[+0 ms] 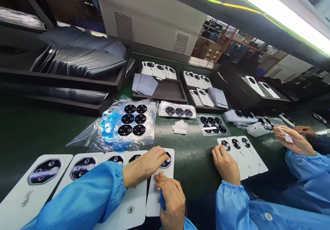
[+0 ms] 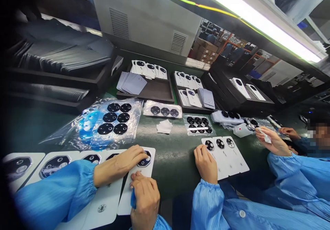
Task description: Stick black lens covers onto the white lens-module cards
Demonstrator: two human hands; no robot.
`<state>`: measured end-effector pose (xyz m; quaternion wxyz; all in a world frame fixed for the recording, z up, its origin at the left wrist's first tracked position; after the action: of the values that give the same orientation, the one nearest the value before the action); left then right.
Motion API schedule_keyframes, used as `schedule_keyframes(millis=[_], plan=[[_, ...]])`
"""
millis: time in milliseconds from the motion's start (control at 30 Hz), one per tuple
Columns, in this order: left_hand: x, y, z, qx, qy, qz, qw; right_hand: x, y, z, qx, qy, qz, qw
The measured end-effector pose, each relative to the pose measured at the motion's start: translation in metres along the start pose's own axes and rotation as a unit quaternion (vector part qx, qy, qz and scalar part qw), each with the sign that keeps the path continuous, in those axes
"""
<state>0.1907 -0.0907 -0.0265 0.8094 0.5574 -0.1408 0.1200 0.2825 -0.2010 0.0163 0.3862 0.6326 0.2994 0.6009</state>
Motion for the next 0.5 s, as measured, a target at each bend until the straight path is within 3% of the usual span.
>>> schedule_keyframes(millis=[100, 167, 267, 500], plan=[[0.004, 0.001, 0.000, 0.009, 0.000, 0.001, 1.000, -0.020, -0.026, -0.069, 0.041, -0.049, 0.037, 0.997], [0.008, 0.003, 0.001, 0.017, 0.002, 0.005, 1.000, -0.030, -0.043, -0.096, 0.065, -0.064, 0.027, 0.996], [0.015, 0.006, 0.003, 0.024, 0.003, 0.016, 1.000, -0.036, -0.052, -0.099, 0.086, -0.083, 0.024, 0.993], [0.009, 0.020, -0.004, 0.007, -0.006, 0.042, 0.999, -0.036, -0.049, -0.087, 0.110, -0.104, 0.028, 0.988]])
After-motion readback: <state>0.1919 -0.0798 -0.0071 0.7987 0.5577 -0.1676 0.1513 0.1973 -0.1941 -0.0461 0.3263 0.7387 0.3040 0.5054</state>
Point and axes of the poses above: each hand's wrist, its own x-axis towards the middle knuckle, its own y-axis out of the back of the hand, z = x × y, the point moved 8 cm from there along x, towards the middle knuckle, and after that the axes turned 1 degree about x, right-handed, at the moved point
